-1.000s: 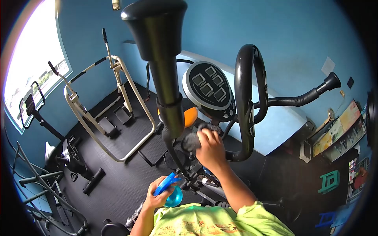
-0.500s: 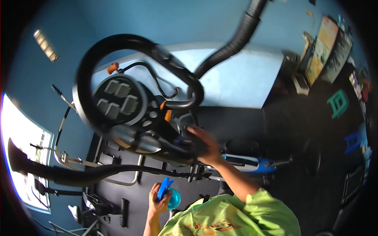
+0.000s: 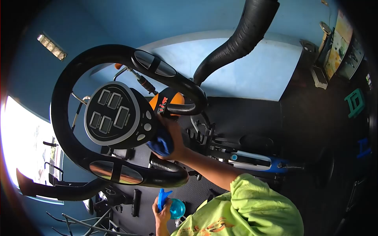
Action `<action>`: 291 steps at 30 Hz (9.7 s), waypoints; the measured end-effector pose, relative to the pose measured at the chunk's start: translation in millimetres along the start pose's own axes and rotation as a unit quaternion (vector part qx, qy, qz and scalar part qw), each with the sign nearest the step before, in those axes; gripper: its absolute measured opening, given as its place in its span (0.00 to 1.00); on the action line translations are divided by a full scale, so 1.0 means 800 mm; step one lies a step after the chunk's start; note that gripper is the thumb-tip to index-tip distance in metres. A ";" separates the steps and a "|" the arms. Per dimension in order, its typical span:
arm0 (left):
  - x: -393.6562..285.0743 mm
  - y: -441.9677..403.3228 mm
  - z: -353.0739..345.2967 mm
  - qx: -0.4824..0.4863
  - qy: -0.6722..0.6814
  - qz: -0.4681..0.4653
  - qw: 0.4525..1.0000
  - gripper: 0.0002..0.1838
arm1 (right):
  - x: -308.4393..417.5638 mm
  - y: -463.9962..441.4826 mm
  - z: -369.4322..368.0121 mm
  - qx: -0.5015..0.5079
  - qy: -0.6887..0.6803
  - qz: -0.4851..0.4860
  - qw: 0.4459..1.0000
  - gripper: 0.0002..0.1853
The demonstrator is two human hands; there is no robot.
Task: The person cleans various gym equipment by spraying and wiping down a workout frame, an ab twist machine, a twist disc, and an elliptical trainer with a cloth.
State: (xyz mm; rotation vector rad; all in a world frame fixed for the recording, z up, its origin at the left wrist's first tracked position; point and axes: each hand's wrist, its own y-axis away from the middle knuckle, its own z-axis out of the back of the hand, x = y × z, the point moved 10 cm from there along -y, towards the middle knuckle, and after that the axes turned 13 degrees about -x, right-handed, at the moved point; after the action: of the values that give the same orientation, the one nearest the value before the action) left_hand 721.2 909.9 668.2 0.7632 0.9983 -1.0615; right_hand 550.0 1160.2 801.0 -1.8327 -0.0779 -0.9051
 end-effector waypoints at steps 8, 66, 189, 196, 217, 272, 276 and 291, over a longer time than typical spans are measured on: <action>0.001 0.000 -0.018 -0.034 0.049 0.033 0.998 0.03 | 0.009 -0.030 -0.007 -0.091 -0.024 -0.037 0.995 0.50; -0.002 -0.032 -0.156 0.269 -0.102 -0.117 0.950 0.01 | -0.267 0.424 0.073 -0.158 -0.067 -0.532 0.830 0.36; 0.126 0.012 -0.231 0.244 -0.193 -0.042 0.949 0.26 | -0.275 0.527 0.331 -0.072 0.498 -0.264 0.823 0.21; 0.173 0.034 -0.341 0.405 -0.235 -0.066 0.881 0.31 | -0.281 0.526 0.348 -0.109 0.486 -0.375 0.782 0.21; 0.219 0.012 -0.497 0.524 -0.245 -0.491 0.651 0.35 | -0.359 0.715 0.399 -0.347 0.318 -0.596 0.650 0.10; 0.260 -0.013 -0.471 0.219 -0.274 -0.531 0.771 0.24 | -0.646 0.497 0.363 0.492 0.276 -0.528 0.635 0.14; 0.258 -0.017 -0.471 0.201 -0.261 -0.514 0.792 0.19 | -0.551 0.441 0.428 0.422 0.154 -0.638 0.626 0.13; 0.256 -0.019 -0.474 0.193 -0.268 -0.531 0.780 0.21 | -0.343 0.447 0.628 0.055 0.533 -0.401 0.743 0.20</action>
State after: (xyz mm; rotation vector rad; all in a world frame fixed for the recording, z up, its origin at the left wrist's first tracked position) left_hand 631.5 1170.1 336.4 0.0869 0.6627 -2.3685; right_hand 786.4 1504.2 270.8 -0.8635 -0.1976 -2.3834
